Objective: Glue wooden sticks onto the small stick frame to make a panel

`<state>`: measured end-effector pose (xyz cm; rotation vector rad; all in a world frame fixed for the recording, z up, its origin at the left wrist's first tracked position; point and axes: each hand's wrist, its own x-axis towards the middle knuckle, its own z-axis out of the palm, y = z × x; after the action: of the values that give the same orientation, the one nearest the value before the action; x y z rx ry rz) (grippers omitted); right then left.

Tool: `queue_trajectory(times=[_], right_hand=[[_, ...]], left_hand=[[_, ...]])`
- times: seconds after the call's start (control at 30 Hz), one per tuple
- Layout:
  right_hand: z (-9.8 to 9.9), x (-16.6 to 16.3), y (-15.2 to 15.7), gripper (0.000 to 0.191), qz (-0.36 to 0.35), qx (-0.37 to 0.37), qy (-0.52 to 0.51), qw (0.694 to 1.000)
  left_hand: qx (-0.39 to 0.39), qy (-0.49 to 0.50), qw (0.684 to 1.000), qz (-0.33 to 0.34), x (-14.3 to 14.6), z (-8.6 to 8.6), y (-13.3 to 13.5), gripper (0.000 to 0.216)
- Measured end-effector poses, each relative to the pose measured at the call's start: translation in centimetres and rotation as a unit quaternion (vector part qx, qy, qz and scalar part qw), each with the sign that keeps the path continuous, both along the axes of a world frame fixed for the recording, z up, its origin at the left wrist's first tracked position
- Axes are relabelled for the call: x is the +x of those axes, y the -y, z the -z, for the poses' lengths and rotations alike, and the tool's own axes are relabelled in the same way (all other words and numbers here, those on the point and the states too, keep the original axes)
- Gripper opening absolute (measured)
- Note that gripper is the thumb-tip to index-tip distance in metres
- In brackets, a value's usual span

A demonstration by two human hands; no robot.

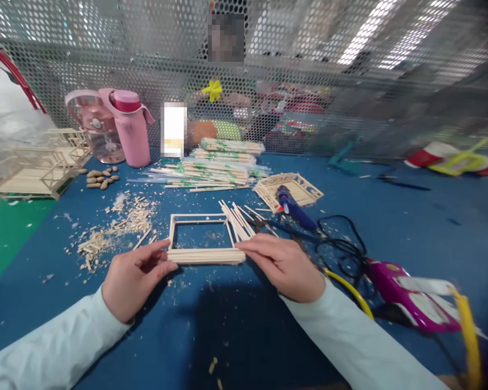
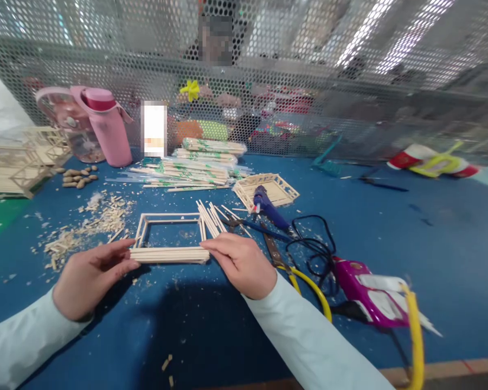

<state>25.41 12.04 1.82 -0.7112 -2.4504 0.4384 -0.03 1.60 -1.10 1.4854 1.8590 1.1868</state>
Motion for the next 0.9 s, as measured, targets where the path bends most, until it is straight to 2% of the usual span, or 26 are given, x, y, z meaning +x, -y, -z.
queue_trajectory(times=[0.17,0.43,0.73,0.9], right_hand=[[-0.1,0.0,0.2,0.018,0.038,-0.027,0.007,0.999],[-0.2,-0.1,-0.2,0.02,0.028,-0.056,0.017,0.998],[-0.3,0.2,0.3,0.017,0.04,-0.107,0.026,0.993],[0.2,0.2,0.3,0.017,0.052,-0.104,0.01,0.993]], left_hand=[[-0.022,0.01,1.0,-0.01,-0.1,0.1,-0.1,0.042],[-0.036,-0.026,0.999,-0.016,-0.2,0.0,0.2,0.038],[0.039,-0.198,0.979,-0.009,0.1,-0.8,0.4,0.035],[0.084,-0.272,0.959,-0.009,0.1,-0.2,0.8,0.038]])
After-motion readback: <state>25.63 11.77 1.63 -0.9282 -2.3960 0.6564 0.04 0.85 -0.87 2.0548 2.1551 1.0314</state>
